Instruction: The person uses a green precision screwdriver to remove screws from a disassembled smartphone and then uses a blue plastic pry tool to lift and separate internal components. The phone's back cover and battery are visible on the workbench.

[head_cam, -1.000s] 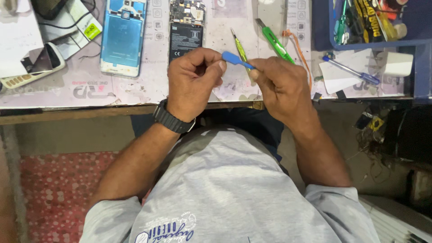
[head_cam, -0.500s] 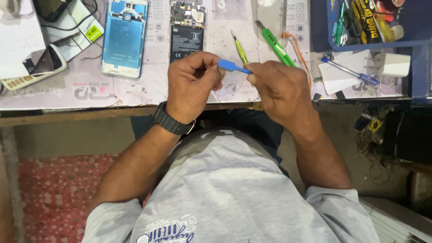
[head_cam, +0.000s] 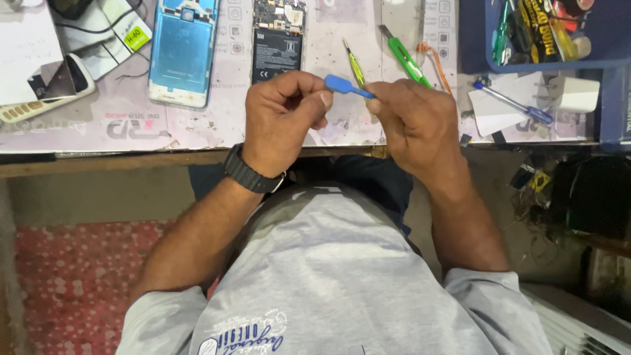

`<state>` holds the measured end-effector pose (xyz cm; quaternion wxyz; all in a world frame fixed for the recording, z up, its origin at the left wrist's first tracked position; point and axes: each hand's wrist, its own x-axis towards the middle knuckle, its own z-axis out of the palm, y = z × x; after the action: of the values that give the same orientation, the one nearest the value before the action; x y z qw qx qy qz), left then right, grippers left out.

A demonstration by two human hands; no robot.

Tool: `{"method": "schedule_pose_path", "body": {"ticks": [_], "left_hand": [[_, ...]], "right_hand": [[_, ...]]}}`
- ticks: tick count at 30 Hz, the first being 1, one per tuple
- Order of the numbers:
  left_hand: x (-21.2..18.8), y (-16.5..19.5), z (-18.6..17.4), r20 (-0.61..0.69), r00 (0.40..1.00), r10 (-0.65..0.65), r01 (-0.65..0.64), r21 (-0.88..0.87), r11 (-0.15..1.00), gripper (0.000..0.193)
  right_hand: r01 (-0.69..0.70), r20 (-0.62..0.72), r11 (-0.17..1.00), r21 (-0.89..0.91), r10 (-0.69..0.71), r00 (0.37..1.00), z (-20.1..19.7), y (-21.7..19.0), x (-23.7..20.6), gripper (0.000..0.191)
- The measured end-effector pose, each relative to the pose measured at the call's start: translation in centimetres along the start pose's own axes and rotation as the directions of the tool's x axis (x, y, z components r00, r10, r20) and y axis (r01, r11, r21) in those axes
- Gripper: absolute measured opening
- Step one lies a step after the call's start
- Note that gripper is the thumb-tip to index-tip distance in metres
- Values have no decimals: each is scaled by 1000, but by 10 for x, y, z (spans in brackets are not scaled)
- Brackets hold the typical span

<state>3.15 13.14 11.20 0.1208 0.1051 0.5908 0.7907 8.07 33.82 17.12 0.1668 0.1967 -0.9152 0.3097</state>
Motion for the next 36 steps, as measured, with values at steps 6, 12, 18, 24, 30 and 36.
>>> {"method": "schedule_pose_path", "body": {"ticks": [6, 12, 18, 24, 30, 36], "left_hand": [[0, 1, -5, -6, 1000, -8, 8, -16, 1000, 6], [2, 0, -7, 5, 1000, 6, -5, -57, 998, 5], [-1, 1, -6, 18, 1000, 12, -11, -58, 998, 6], [-4, 2, -2, 27, 1000, 8, -7, -5, 1000, 6], [-3, 6, -3, 32, 999, 18, -17, -34, 999, 6], [-5, 8, -5, 38, 999, -1, 1, -1, 1000, 6]], "right_hand": [[-12, 10, 1000, 25, 12, 1000, 4, -2, 4, 15], [-3, 19, 1000, 5, 3, 1000, 5, -4, 5, 15], [32, 16, 999, 15, -32, 999, 3, -4, 4, 16], [46, 17, 999, 10, -46, 999, 0, -7, 1, 18], [62, 2, 998, -29, -62, 998, -4, -10, 1, 19], [65, 45, 997, -41, -63, 997, -8, -17, 0, 21]]}}
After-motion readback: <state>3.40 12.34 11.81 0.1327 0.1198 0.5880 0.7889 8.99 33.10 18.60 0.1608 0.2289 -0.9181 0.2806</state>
